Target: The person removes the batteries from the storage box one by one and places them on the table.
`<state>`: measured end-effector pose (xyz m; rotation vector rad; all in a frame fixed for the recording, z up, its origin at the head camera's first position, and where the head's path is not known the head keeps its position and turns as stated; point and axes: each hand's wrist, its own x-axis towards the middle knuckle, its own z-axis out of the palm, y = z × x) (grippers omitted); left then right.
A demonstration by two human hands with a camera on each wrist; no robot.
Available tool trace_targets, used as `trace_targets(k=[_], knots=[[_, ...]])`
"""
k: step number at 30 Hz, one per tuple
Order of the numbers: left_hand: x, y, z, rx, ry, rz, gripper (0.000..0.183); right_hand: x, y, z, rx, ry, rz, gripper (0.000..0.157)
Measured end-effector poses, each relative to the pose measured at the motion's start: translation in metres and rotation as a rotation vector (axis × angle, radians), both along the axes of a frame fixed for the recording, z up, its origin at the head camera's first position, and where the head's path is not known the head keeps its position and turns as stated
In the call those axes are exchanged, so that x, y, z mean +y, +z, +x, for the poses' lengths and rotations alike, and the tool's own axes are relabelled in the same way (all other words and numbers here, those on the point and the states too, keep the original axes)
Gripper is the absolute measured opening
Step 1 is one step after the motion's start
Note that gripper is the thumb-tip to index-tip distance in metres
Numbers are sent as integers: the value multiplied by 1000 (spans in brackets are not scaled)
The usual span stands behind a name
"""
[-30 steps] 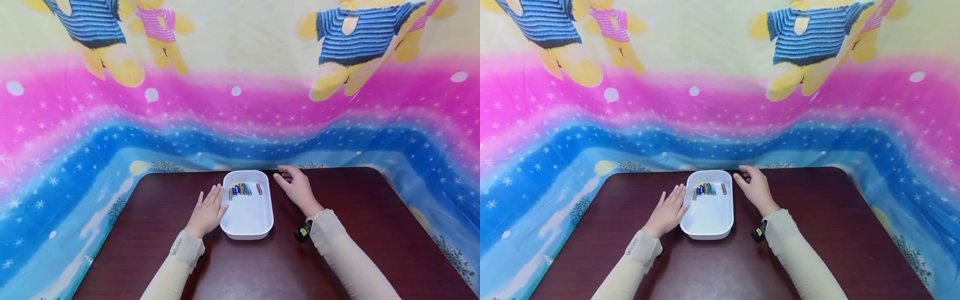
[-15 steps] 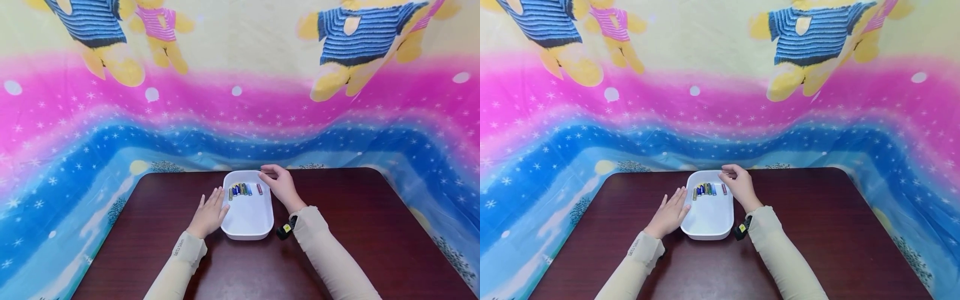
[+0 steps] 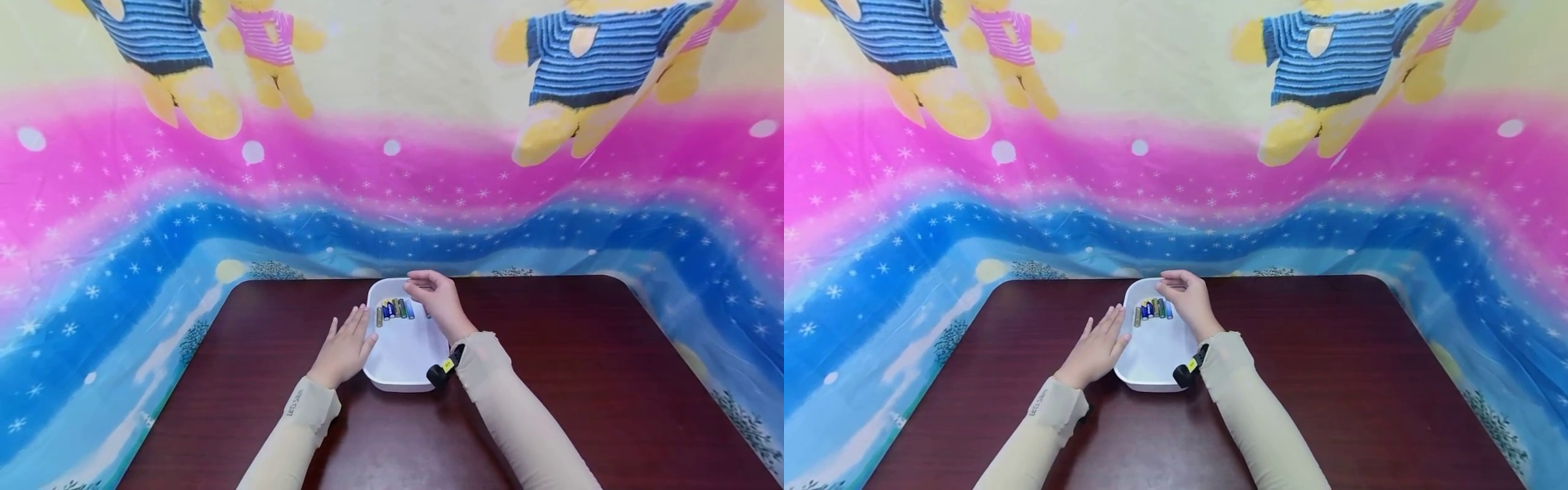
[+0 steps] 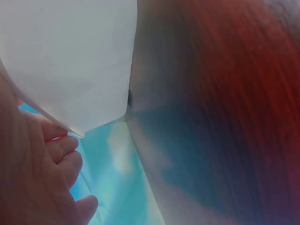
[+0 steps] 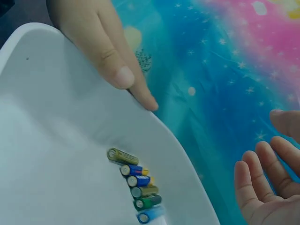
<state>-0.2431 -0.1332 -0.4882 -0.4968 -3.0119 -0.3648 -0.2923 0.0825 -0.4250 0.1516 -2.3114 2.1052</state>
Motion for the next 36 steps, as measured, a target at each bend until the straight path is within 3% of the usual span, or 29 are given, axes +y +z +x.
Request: trace_targets(k=[15, 27, 36], knots=[[-1, -3, -2, 14, 0, 41, 61, -27, -22, -17, -62, 89, -22, 41], [-1, -4, -3, 59, -24, 69, 58, -44, -35, -25, -81, 112, 49, 33], [-2, -4, -3, 48, -26, 51, 60, -54, -44, -27, -104, 115, 136, 33]])
